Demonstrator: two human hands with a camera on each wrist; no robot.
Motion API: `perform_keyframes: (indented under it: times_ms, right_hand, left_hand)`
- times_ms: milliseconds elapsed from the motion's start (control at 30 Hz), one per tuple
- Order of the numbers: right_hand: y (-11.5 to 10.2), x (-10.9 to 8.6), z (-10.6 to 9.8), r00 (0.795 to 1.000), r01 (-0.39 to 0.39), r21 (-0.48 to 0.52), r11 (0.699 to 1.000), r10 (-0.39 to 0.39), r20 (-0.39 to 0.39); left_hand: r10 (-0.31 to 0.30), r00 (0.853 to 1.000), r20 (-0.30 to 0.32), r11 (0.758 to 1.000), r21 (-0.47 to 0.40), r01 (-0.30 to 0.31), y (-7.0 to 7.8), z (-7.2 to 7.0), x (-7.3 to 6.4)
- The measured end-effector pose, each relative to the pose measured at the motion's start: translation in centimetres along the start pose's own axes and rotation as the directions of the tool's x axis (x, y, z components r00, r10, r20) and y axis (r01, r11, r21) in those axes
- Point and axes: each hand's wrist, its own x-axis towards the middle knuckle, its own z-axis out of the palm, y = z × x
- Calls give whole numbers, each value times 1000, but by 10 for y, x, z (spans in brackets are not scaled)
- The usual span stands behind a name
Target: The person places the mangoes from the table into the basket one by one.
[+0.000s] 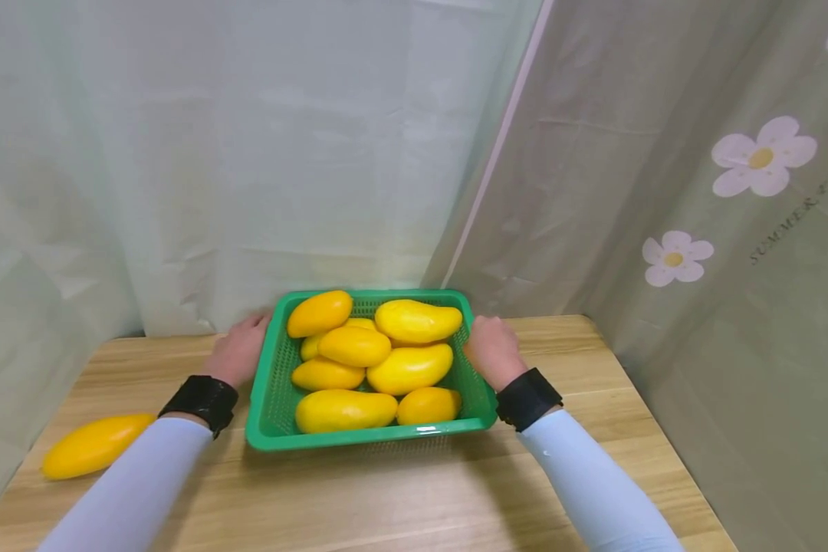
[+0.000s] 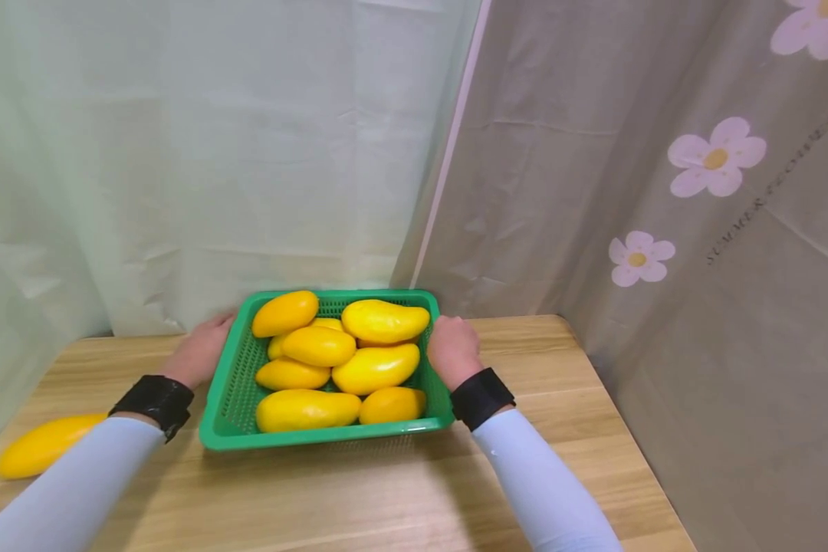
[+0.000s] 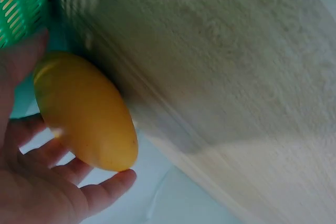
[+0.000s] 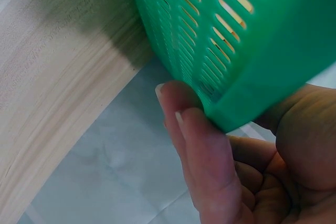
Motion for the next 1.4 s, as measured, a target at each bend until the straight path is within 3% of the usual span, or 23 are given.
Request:
perform_keyframes:
  times_ms: [133,333,500,733,967,1067,1233,1400]
  right_hand:
    - [-1,0,0,1000,-8,2,1000,8,4]
    - [-1,1,0,1000,-16,10,1000,16,11]
    - [-1,1,-1,1000,-20,17,1000,20,8]
    - [0,0,-1,1000,-13,0,1000,13,-1]
    - [1,0,0,1000,-8,17,1000,8,-17]
    - [0,1,1,1000,-8,6,1000,8,-16]
    - [0,1,1,1000,-14,6,1000,14,-8]
    - [2,3,3,1000,-22,35,999,22,-2]
  left_hand:
    - [-58,998,15,998,-11,58,4,-2,-1]
    - [-65,998,-19,998,14,66,7,-7,-6]
    - [-100,995,10,993,71,99,8,-11,-10]
    - [-194,977,86,981,51,190,8,-18,-16]
    - [-280,950,142,959,-3,283,8,-27,-28]
    - [-277,954,117,959,-19,281,7,-36,-32]
    - [-253,967,12,968,-2,253,7,-53,-36]
    - [-279,958,-72,960,-14,278,17,-69,-38]
